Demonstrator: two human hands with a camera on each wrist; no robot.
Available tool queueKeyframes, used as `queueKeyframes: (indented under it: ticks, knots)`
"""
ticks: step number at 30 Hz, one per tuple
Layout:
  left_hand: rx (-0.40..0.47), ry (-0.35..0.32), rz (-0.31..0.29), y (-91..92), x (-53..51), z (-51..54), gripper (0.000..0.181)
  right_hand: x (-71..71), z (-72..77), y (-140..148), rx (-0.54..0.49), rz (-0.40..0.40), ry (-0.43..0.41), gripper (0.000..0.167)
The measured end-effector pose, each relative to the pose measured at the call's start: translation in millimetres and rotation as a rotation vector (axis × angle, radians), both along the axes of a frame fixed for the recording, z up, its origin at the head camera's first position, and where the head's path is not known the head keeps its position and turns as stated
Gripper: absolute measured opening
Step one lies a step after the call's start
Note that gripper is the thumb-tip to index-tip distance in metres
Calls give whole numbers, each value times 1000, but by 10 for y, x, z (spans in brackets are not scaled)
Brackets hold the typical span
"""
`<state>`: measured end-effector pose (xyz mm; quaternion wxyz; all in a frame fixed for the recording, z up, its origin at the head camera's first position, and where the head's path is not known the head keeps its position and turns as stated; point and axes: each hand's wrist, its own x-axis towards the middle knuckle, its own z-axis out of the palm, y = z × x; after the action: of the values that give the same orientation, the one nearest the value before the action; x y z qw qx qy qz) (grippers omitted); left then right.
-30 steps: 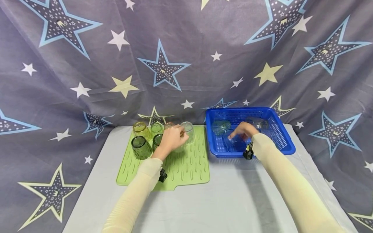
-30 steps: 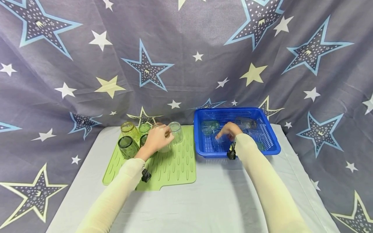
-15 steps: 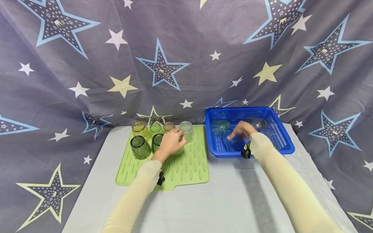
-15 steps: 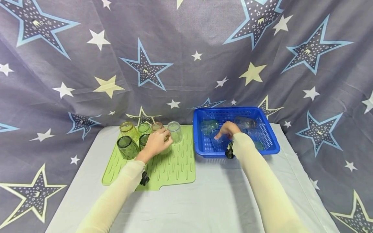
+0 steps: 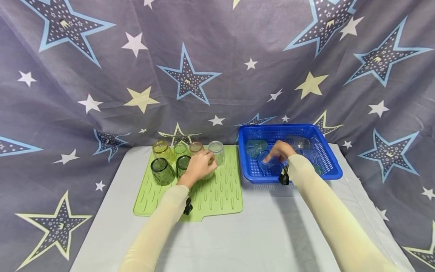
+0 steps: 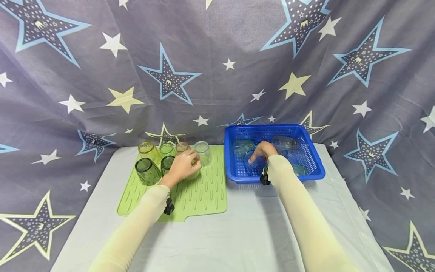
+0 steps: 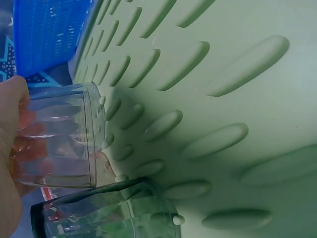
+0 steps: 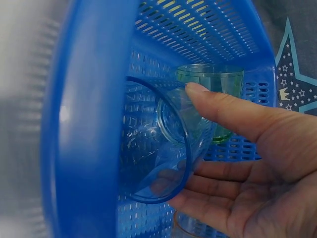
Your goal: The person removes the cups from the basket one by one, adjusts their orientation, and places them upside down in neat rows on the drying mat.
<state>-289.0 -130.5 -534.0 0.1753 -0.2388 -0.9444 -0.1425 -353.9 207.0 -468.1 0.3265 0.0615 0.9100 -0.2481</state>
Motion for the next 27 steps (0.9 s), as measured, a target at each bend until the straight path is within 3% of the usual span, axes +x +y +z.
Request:
queueKeyframes:
  ticks: [9,27]
  knots:
    - [22,-47,-9,18,-9,-36,7,14,28,1,-14,-15,-9,103]
    - [30,-23,7,-14,-34,-188,6,22,4,-30,32,-6,21,100]
